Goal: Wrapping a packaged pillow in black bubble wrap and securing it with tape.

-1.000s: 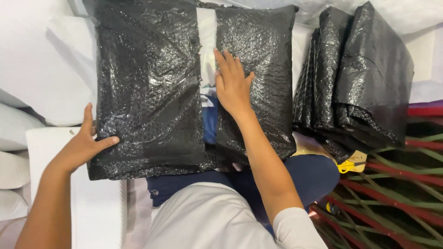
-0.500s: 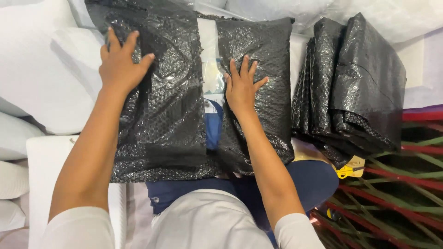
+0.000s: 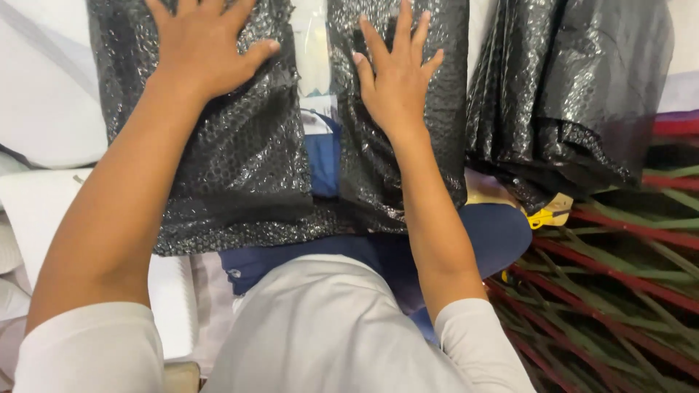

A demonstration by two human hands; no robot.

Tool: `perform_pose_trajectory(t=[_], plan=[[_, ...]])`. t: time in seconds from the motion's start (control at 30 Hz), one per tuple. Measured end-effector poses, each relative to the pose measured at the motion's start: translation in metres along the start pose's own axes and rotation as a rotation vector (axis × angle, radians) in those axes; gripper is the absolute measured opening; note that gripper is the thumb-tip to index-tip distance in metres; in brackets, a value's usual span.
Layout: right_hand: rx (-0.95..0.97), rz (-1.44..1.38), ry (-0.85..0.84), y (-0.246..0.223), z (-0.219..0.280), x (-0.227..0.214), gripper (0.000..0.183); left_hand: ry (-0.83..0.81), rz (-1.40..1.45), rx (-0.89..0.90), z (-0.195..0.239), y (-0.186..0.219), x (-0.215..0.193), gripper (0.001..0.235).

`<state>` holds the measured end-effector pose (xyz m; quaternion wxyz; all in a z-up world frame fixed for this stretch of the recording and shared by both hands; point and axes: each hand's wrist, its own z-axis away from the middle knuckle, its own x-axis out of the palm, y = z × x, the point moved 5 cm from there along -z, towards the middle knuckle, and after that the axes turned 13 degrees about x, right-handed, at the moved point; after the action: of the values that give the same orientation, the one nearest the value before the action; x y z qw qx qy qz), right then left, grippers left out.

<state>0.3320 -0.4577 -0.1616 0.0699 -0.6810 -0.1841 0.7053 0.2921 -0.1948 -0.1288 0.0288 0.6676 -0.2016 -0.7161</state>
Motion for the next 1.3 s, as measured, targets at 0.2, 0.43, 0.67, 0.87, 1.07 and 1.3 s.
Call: perform_pose_trajectory(t=[0.2, 0.43, 0.67, 0.87, 1.07, 1.3], plan=[[0.007, 0.178, -0.033, -0.008, 0.005, 0.018, 0.050, 0.039, -0.111, 0.178, 0.001, 0.024, 0.027, 0.079], [-0.004, 0.138, 0.035, -0.005, 0.023, -0.011, 0.047, 0.150, -0.046, 0.290, 0.057, 0.057, -0.001, 0.073], [-0.103, 0.102, -0.158, 0.008, 0.092, -0.017, 0.076, 0.046, -0.050, 0.178, 0.115, 0.067, 0.019, 0.079], [-0.051, 0.305, -0.149, -0.003, 0.084, 0.014, 0.077, 0.002, -0.026, 0.239, 0.119, 0.079, 0.033, 0.084], [-0.083, 0.066, -0.101, 0.003, 0.093, 0.005, 0.079, -0.046, -0.106, 0.191, 0.128, 0.097, 0.048, 0.114], [-0.306, 0.040, -0.214, -0.011, 0.120, -0.002, 0.124, -0.030, -0.105, 0.115, 0.132, 0.116, 0.066, 0.106]])
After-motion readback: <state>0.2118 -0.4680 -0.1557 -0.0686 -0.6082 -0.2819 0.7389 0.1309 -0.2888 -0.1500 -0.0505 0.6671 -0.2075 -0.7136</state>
